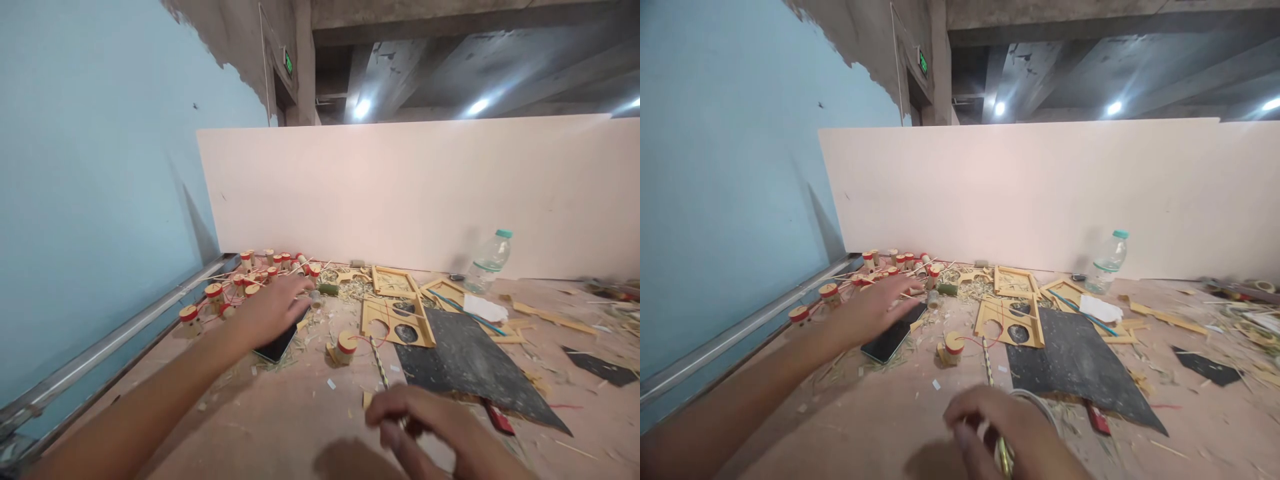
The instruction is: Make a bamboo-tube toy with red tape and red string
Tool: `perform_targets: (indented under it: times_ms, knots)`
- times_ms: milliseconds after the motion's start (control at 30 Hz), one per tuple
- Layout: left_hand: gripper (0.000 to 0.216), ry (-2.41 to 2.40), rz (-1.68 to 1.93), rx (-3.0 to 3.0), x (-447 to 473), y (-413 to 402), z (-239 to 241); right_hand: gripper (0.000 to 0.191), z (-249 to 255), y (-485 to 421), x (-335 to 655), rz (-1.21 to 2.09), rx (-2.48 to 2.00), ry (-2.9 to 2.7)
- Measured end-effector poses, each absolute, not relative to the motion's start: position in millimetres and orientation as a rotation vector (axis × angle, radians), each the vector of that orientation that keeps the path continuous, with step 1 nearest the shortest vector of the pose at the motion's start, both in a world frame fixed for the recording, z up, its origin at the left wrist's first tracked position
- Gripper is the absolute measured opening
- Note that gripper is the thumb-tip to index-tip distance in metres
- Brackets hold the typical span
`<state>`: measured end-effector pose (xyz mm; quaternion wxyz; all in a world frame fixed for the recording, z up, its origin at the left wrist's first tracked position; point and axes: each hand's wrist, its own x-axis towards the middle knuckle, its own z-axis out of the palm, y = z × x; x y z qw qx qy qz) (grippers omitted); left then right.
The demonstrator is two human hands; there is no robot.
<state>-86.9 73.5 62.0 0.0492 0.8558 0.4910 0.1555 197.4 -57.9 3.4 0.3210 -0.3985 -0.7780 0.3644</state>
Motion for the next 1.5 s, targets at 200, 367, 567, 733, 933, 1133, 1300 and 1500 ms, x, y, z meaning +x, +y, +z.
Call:
perform_targets:
  times_ms: [200, 367, 567, 733, 933, 1133, 1300, 1500]
  knots:
    - [0.081, 1.252, 0.441, 2.348, -42.5, 52.5, 13.7, 0.031, -13.6, 31.8, 205.5, 0.480, -1.249, -2.168]
    - [0.068, 1.149, 0.581, 2.165, -34.7, 57.2, -7.7, 0.013, -45.8, 52.4, 211.0, 0.390, -1.191, -2.213]
    - [0.040, 1.083, 0.732, 1.853, -33.4, 55.1, -23.4, 0.015, -53.4, 56.4, 220.6, 0.306, -1.166, -2.150]
    - [0.050, 1.007, 0.794, 1.565, -32.6, 55.4, -32.2, 0.017, -50.0, 51.2, 220.5, 0.264, -1.134, -2.074]
    - [0.069, 0.930, 0.832, 1.428, -29.5, 52.9, -30.5, 0.014, -39.3, 34.5, 215.1, 0.300, -0.995, -2.104]
    - [0.066, 0.916, 0.860, 1.414, -25.4, 47.0, -23.7, 0.007, -33.0, 25.2, 206.6, 0.444, -0.907, -2.200]
    - [0.072, 0.890, 0.859, 1.428, -26.8, 49.4, -13.0, 0.012, -32.7, 24.7, 202.9, 0.550, -0.916, -2.171]
    - [0.066, 0.856, 0.804, 1.429, -25.1, 43.3, -7.8, 0.024, -35.4, 22.7, 202.2, 0.691, -1.011, -2.027]
